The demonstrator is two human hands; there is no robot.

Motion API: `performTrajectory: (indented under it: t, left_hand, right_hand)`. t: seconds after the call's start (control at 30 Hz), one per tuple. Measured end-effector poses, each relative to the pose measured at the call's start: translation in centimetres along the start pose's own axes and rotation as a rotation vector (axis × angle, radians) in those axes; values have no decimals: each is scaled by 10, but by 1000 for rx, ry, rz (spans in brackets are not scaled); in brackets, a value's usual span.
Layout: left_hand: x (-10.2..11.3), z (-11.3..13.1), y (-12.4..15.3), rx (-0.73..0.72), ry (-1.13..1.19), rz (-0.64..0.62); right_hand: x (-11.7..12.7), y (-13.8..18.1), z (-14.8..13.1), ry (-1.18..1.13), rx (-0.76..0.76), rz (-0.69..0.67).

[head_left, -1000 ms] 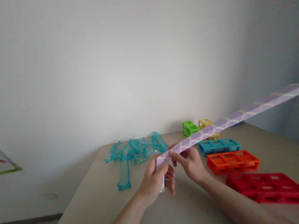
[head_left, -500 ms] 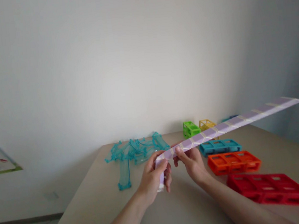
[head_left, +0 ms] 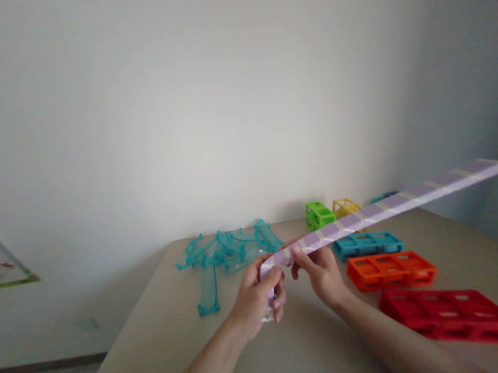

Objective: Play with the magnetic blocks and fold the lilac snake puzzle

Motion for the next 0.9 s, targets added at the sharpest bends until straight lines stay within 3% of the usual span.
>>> performTrajectory:
  t: [0.3,0.53,0.67,0.9]
  left_hand:
    - [-5,-9,-1,-69,-178,85]
    - [4,-15,1,-183,-422,371]
    - [5,-15,2,-223,-465,389]
    - [8,-20,0,-134,-537,413]
  right_hand:
    - [-2,6,-4,192,28,23]
    - [-13,17,-2,439,132,70]
    - [-14,19,0,501,157,3]
    - [-17,20,-7,614,289,-199]
Point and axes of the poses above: each hand's wrist, its own y-axis away from the middle knuckle, its own x-axis out of the back of the hand, z = x × y, the point moved 4 cm from there along -y, towards the middle knuckle, and after that the axes turned 13 degrees about -y, right-handed, at the moved point
